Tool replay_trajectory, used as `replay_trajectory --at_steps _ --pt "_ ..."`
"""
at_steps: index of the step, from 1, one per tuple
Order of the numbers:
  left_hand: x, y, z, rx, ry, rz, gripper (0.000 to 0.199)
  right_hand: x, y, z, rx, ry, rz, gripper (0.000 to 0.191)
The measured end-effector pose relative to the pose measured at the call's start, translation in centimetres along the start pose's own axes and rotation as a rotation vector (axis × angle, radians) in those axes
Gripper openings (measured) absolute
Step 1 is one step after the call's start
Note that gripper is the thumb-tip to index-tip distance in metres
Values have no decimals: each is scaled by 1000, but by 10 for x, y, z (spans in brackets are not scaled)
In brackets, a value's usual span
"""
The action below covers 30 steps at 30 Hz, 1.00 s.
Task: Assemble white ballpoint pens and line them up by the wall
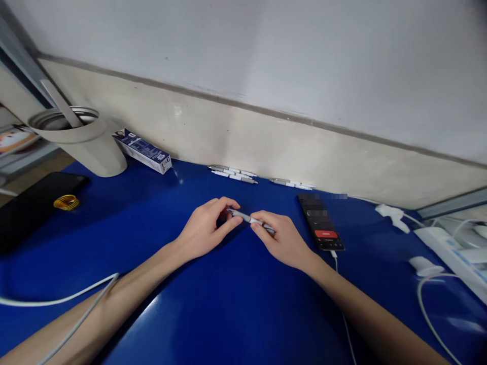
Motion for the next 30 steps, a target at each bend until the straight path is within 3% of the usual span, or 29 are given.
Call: replay_trajectory --at_steps 5,11,16,21,25,30 --pt "-9 -2 -4 -106 142 106 22 -14 -4 -1 79 -163 37 20" --pt "-8 -3 -10 -227 207 40 21 -17 -1 -3 46 -125 86 27" --pt "-10 -2 -10 -213 270 25 18 -11 2 -4 1 -126 151 24" --pt "-4 1 1 -48 301 -75 29 12 8 -17 50 -424 42 23" --pt "-4 2 6 7 274 -64 24 43 29 -41 78 -747 -62 25" --pt "-4 2 6 6 240 -50 19 76 55 -72 -45 -1035 -121 22"
Point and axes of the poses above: each hand's wrist, its own y-axis towards the middle knuckle, its own x-axis out of the back of the hand, z = x × y, the point moved 6 cm from there along y, towards the middle knuckle, and after that the axes turned 5 degrees about -y, right-handed, at the moved point
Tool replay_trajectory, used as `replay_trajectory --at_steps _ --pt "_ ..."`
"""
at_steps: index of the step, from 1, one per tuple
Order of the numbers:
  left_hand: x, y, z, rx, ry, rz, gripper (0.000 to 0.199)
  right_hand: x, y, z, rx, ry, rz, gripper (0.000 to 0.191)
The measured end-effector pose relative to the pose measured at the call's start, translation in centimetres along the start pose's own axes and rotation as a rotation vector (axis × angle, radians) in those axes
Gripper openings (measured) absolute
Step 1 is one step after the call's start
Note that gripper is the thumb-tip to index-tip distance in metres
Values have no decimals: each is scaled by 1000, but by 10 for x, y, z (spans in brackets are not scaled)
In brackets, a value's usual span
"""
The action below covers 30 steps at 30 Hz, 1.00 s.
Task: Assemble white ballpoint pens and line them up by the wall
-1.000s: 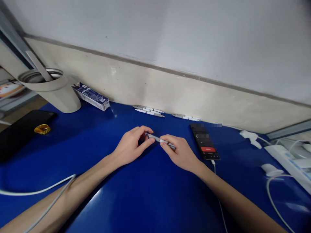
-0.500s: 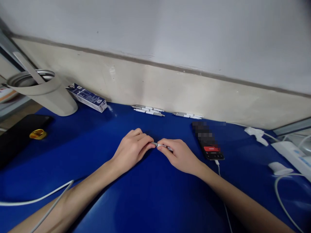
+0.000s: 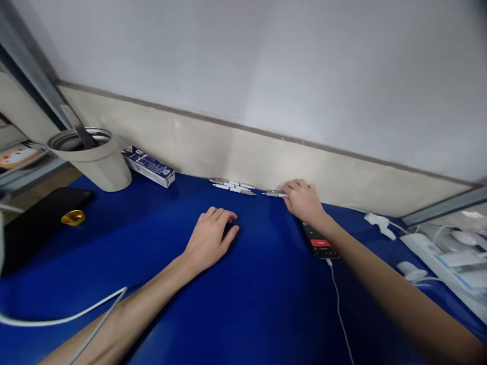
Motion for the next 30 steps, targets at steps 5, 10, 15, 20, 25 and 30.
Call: replay_trajectory --at_steps 5,10,15,20,25,30 --pt "1 -1 0 -10 -16 -6 17 9 14 52 179 144 -31 24" --pt "2 -1 1 -10 -12 -19 16 12 39 115 189 247 -80 21" --pt "2 -1 1 -19 -11 -20 16 9 56 123 122 290 -109 21" --pt "3 0 1 -36 -17 -22 16 6 65 123 129 370 -67 17" --pt "3 1 1 -28 -14 -13 16 8 72 131 145 468 -19 12" --pt "-2 1 -1 -50 59 81 26 15 59 141 253 635 55 9"
Point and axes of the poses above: each hand's wrist, its own y-axis towards the middle knuckle, its own x-axis out of the back of the hand, z = x × y, the point moved 6 cm from there along y, towards the middle knuckle, and after that the axes turned 5 degrees about -y, right-handed, at the moved point
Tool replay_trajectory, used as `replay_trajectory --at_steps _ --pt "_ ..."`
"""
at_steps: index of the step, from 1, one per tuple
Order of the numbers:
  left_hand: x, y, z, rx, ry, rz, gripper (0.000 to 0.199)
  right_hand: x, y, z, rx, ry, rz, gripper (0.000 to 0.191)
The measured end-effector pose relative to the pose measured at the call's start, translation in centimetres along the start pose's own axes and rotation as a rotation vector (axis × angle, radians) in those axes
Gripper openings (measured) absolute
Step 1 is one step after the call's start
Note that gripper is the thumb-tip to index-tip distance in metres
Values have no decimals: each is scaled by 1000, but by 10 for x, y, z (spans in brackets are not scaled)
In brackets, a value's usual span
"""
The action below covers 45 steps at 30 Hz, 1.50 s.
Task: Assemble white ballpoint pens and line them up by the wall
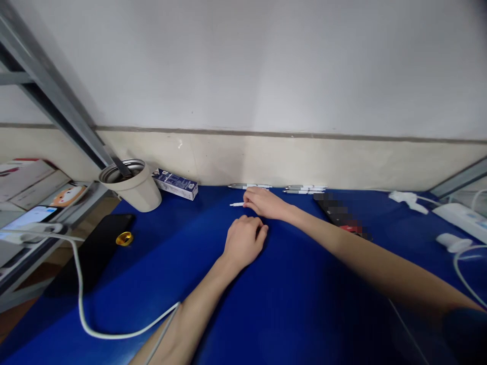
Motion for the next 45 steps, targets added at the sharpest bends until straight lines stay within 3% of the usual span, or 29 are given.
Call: replay_trajectory --at_steps 5,8,11,14,18,27,34,40,43,45 --pt "-7 -3 -6 -82 85 94 36 12 -29 -1 -56 207 8 16" --pt "-8 -4 -7 -99 102 95 35 26 -51 -8 -195 676 -66 15" --pt "-8 -4 -7 -103 105 99 36 35 -75 -16 -358 1140 -173 39" --pt "-9 -4 -7 -98 110 104 35 31 -95 -20 -425 1409 -182 54" --pt "-10 -4 -8 -97 110 106 35 16 -109 -24 -463 1638 -197 53" --pt "-10 -4 -9 -61 58 138 36 8 -110 -20 -497 1788 -182 60" --pt "-14 -8 -27 -114 -106 176 27 9 -105 -8 -485 1736 -247 64" --pt "-12 -7 -17 -47 -123 97 25 1 -103 -9 -440 1412 -203 45" --pt "-10 -6 -11 -1 -113 77 29 15 -103 -29 -403 1161 -110 32" --pt "-9 -5 -8 18 -100 73 31 36 -109 -58 -425 887 -74 28"
Point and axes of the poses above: each hand's wrist, its own y-axis towards the middle knuckle, its own x-axis out of the back of the hand, z = x × y, the point moved 6 cm from there along y, towards the middle knuckle, and after that the axes turned 5 degrees about -y, right-handed, at the moved point
